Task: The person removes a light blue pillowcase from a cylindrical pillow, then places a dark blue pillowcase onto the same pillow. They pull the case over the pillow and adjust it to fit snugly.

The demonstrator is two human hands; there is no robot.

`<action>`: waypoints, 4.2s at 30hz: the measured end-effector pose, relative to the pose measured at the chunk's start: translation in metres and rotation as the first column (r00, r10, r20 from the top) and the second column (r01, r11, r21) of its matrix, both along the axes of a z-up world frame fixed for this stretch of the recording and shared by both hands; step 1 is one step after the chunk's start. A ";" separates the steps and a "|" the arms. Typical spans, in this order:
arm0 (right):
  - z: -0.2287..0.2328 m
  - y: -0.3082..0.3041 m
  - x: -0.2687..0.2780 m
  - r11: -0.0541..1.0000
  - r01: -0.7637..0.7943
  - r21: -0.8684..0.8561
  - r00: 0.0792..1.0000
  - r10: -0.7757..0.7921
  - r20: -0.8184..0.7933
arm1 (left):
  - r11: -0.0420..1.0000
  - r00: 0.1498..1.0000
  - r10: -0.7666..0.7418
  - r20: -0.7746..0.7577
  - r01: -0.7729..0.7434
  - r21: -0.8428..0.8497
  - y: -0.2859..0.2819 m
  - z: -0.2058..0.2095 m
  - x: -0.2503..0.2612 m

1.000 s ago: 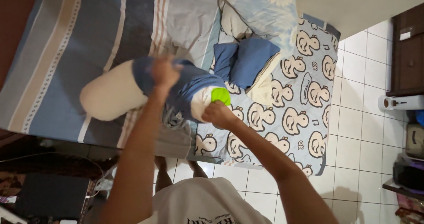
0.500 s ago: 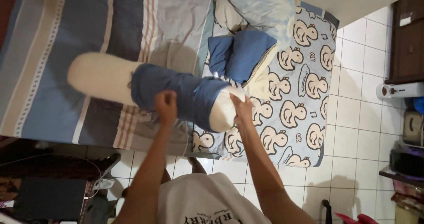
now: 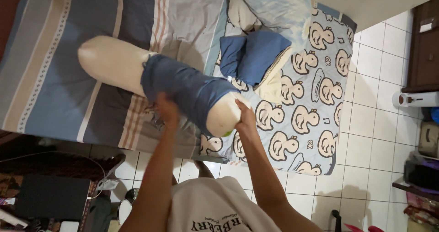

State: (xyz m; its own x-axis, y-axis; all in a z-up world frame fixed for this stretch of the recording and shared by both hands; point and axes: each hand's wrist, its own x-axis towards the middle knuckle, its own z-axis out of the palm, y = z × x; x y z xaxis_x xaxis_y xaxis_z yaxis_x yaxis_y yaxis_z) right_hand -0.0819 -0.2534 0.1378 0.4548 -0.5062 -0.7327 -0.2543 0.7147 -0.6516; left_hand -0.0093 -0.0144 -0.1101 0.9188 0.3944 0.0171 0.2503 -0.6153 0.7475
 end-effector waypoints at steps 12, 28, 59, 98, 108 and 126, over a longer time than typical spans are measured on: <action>0.028 -0.028 -0.050 0.283 -0.777 -0.562 0.546 0.747 -0.379 | 0.945 0.994 0.095 0.056 -0.108 0.310 0.095 0.099 0.131; 0.003 -0.011 0.004 0.420 -0.686 -0.594 0.664 0.695 -0.275 | 0.279 0.983 0.150 -0.103 -0.143 -0.950 -0.038 -0.011 -0.044; 0.032 0.002 -0.012 0.420 -0.689 -0.591 0.687 0.640 -0.345 | 0.914 0.864 0.405 0.299 -0.394 -0.097 -0.018 0.012 -0.045; 0.001 -0.067 0.048 -0.300 0.008 -0.954 0.581 0.778 -0.240 | 0.789 0.973 -0.086 0.215 0.198 -0.582 -0.032 0.087 0.013; -0.063 0.012 0.014 -0.147 -0.781 -0.607 0.519 0.388 -0.762 | 0.871 0.999 -0.054 -0.005 0.045 -0.490 -0.024 0.070 0.020; 0.096 -0.009 0.008 0.451 -0.566 -0.690 0.728 0.667 -0.160 | 0.877 0.975 -0.194 0.110 0.123 0.464 0.093 0.178 0.141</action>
